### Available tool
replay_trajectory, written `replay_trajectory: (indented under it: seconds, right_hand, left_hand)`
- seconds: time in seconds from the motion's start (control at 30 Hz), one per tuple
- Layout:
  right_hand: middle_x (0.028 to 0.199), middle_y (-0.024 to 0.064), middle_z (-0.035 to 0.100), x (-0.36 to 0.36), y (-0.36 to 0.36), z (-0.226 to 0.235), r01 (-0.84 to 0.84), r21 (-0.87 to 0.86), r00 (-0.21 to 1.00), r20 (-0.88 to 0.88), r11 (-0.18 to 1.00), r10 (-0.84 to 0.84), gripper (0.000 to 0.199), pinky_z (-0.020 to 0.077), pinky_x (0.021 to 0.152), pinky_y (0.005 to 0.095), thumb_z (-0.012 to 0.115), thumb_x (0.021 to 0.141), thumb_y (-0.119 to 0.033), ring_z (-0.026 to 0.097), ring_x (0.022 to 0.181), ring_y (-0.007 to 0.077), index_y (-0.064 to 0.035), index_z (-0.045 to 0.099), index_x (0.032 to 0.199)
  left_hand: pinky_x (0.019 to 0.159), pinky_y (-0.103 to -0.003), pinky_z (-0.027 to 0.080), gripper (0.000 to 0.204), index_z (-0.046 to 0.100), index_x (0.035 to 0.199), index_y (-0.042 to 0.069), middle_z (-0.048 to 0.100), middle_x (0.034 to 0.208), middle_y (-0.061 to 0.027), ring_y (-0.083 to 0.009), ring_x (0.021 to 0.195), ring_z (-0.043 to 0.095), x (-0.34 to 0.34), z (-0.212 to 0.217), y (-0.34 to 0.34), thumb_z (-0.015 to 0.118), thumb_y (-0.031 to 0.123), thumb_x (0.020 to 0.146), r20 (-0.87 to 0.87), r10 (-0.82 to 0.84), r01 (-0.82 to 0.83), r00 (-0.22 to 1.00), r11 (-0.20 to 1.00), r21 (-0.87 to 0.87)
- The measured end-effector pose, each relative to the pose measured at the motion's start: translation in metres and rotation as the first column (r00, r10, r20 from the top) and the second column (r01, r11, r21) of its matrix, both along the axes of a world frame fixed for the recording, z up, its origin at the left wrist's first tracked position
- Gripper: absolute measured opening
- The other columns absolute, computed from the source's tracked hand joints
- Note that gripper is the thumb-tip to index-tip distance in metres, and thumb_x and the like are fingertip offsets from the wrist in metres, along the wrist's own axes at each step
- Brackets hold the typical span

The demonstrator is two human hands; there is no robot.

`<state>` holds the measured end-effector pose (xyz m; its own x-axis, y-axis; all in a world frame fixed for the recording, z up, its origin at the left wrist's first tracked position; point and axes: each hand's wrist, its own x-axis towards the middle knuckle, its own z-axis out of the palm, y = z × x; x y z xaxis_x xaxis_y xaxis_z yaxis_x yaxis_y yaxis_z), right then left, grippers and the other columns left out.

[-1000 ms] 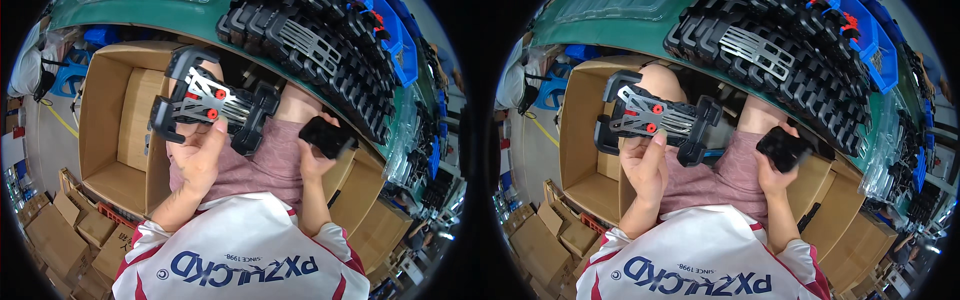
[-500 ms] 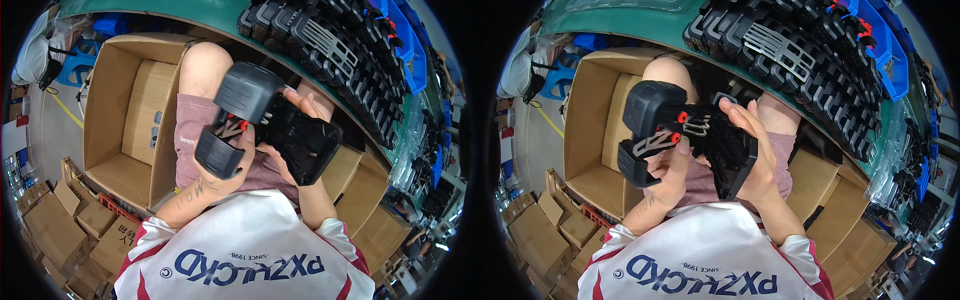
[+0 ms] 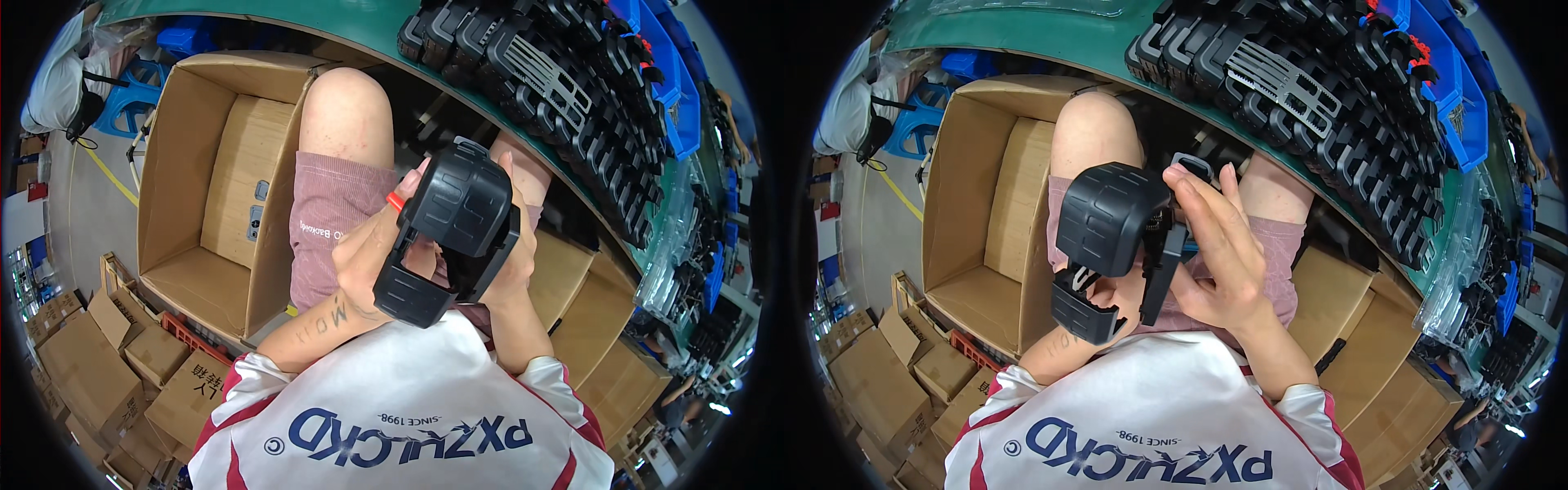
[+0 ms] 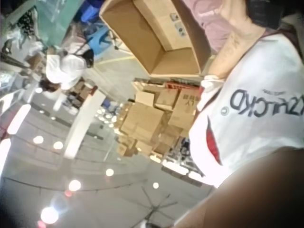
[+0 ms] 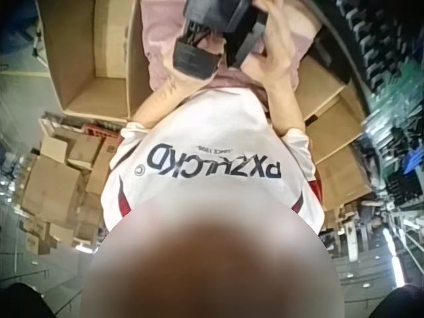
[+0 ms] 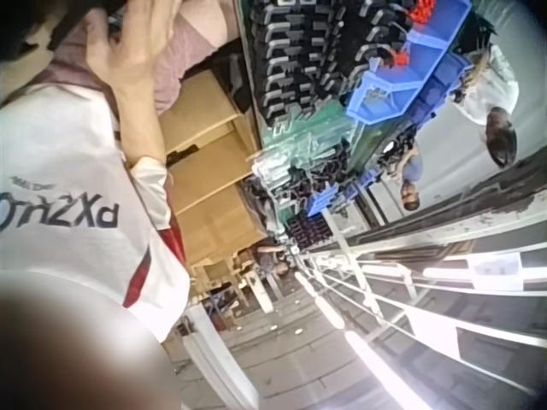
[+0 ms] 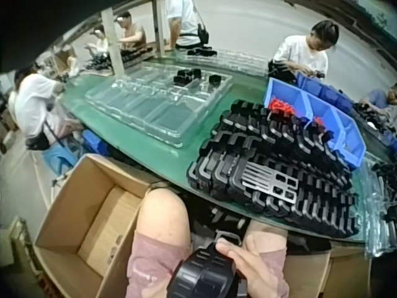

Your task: Assembling adjustable phone mounts by attaching components and checking mechanisms.

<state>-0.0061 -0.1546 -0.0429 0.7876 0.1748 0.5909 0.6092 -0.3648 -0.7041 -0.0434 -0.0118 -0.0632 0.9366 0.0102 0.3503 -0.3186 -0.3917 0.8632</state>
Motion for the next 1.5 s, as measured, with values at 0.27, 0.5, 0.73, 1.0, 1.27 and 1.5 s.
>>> replay_trajectory:
  seconds: [0.27, 0.5, 0.73, 1.0, 1.27, 1.5]
  right_hand:
    - [0.116, 0.0229, 0.060, 0.005, -0.004, 0.000, -0.110, -0.075, 0.994, -0.023, 0.991, 0.109, 0.067, 0.0278, 0.109, 0.0497, 0.070, 0.055, 0.002, 0.060, 0.107, 0.0328, 0.0086, 0.054, 0.120]
    - [0.117, 0.0233, 0.060, 0.005, -0.002, -0.003, -0.123, -0.049, 0.992, -0.049, 0.991, 0.120, 0.066, 0.0278, 0.109, 0.0511, 0.070, 0.055, 0.001, 0.060, 0.108, 0.0335, 0.0075, 0.055, 0.119]
    - [0.117, 0.0231, 0.059, 0.007, 0.001, -0.004, -0.112, -0.022, 0.993, -0.043, 0.993, 0.111, 0.061, 0.0284, 0.108, 0.0519, 0.070, 0.055, 0.001, 0.059, 0.107, 0.0341, 0.0061, 0.058, 0.114]
    - [0.115, 0.0203, 0.061, 0.001, 0.010, 0.009, -0.052, 0.016, 0.973, -0.225, 0.999, 0.055, 0.052, 0.0304, 0.106, 0.0505, 0.068, 0.057, 0.000, 0.060, 0.103, 0.0327, 0.0048, 0.061, 0.108]
    - [0.081, 0.0110, 0.065, 0.020, -0.006, 0.021, -0.022, -0.162, 0.995, -0.099, 0.987, 0.006, 0.022, 0.0476, 0.072, 0.0325, 0.069, 0.063, -0.003, 0.059, 0.067, 0.0222, 0.0013, 0.064, 0.084]
    - [0.055, 0.0030, 0.053, 0.023, -0.012, 0.028, -0.246, 0.033, 0.772, -0.598, 0.969, 0.216, 0.015, 0.0336, 0.045, 0.0246, 0.069, 0.067, -0.004, 0.042, 0.046, 0.0142, -0.0020, 0.055, 0.063]
  left_hand:
    - [0.066, -0.026, 0.053, 0.046, 0.051, 0.118, -0.016, 0.057, 0.118, -0.0284, -0.0254, 0.078, 0.065, 0.005, -0.004, 0.003, 0.057, -0.006, 0.073, 0.143, -0.055, 0.038, 0.988, 0.992, 0.121]
    - [0.073, -0.028, 0.053, 0.048, 0.047, 0.121, -0.017, 0.053, 0.121, -0.0315, -0.0308, 0.090, 0.064, 0.005, 0.003, 0.002, 0.055, -0.001, 0.077, 0.113, -0.085, 0.080, 0.990, 0.996, 0.041]
    - [0.079, -0.031, 0.053, 0.050, 0.043, 0.123, -0.019, 0.050, 0.124, -0.0346, -0.0362, 0.101, 0.062, 0.004, 0.010, 0.001, 0.054, 0.004, 0.080, 0.083, -0.115, 0.118, 0.990, 0.992, -0.037]
    - [0.080, -0.032, 0.053, 0.051, 0.044, 0.124, -0.017, 0.053, 0.122, -0.0308, -0.0355, 0.098, 0.064, 0.000, 0.014, -0.003, 0.060, 0.004, 0.080, 0.003, -0.077, 0.076, 0.997, 0.986, -0.149]
    - [0.083, -0.025, 0.046, 0.040, 0.051, 0.121, -0.005, 0.063, 0.101, -0.0127, -0.0206, 0.086, 0.060, 0.008, 0.011, 0.009, 0.062, -0.002, 0.083, -0.285, -0.125, -0.117, 0.950, 0.706, -0.699]
    - [0.078, -0.023, 0.048, 0.039, 0.051, 0.120, -0.004, 0.063, 0.103, -0.0133, -0.0163, 0.084, 0.061, 0.025, 0.007, 0.026, 0.060, -0.005, 0.083, -0.209, -0.409, 0.048, 0.888, 0.535, -0.843]
